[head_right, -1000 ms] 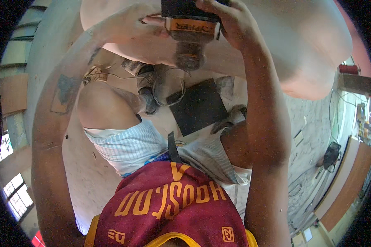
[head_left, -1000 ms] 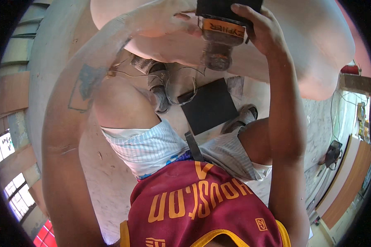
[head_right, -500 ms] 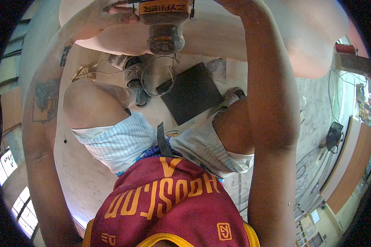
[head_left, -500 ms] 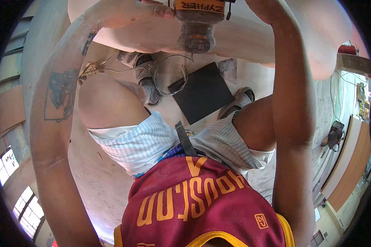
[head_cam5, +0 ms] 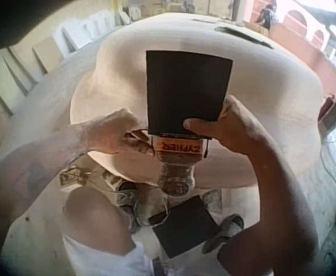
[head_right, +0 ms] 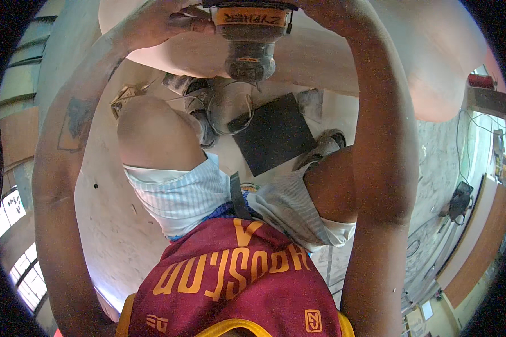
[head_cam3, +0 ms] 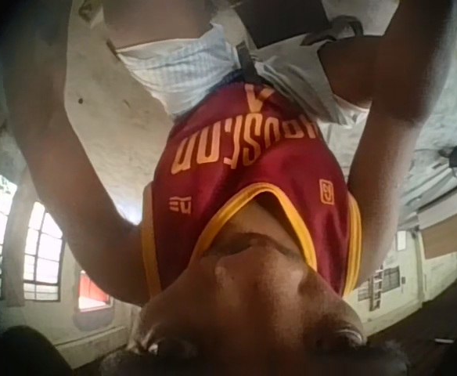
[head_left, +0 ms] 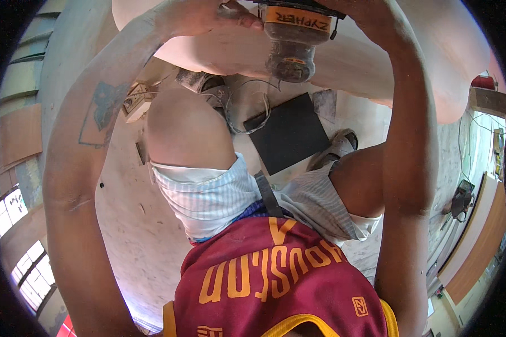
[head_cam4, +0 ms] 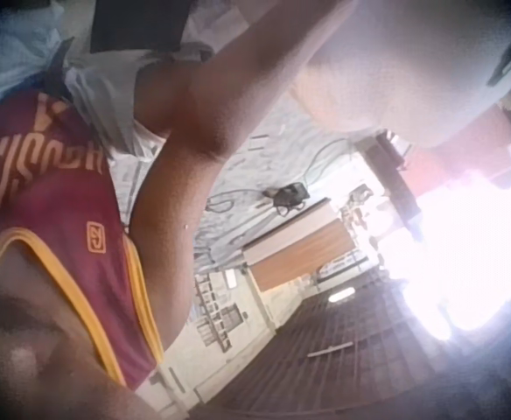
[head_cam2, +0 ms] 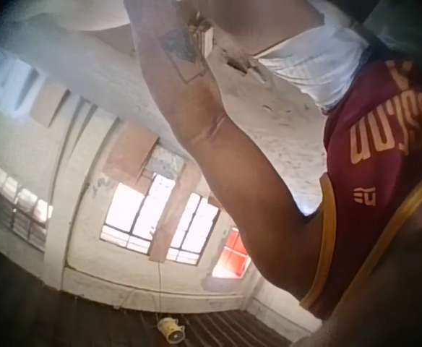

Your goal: Sanding a large white furniture part using an orbital sander and sandpaper.

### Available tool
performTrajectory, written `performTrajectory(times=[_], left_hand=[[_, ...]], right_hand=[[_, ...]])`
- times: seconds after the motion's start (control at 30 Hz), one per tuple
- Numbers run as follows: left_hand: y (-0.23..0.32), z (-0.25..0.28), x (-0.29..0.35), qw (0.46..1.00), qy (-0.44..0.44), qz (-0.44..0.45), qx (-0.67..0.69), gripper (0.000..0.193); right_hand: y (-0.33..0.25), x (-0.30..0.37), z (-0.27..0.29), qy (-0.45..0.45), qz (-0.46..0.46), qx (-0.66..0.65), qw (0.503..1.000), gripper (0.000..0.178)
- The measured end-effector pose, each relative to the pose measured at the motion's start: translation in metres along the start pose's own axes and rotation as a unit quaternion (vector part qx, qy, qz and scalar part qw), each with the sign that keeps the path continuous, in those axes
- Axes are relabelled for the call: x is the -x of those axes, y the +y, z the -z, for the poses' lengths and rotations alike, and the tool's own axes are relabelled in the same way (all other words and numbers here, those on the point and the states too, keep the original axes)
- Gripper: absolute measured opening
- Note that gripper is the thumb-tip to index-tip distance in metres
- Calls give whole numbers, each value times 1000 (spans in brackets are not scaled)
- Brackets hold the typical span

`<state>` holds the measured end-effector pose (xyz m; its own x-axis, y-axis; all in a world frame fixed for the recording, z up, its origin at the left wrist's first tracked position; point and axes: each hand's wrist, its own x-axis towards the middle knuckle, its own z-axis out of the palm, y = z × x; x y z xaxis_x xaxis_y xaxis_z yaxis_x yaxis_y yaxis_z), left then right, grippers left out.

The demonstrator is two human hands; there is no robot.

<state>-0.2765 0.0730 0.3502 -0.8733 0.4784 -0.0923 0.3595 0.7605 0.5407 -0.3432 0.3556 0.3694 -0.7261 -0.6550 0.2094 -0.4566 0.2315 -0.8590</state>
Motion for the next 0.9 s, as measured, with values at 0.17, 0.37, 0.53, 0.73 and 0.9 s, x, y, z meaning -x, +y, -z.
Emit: performTrajectory(times=[0.17,0.37,0.53,0.73,0.9], left_hand=[[0,-4,5,995,48,-87,-4,37],[-1,-7,1,994,57,-91,-34,39],[-4,-11,2,989,75,-126,-33,34],[-16,-14,-7,984,52,-60,-158,29],[-21,-35,8,965,139,-14,-221,36]], right_hand=[[-3,1,0,22,-41,49,998,39],[6,0,-1,9,0,20,1000,40],[6,1,-2,17,-20,23,999,40],[7,4,5,-4,-23,85,996,34],[45,1,-4,-5,-190,-266,945,36]])
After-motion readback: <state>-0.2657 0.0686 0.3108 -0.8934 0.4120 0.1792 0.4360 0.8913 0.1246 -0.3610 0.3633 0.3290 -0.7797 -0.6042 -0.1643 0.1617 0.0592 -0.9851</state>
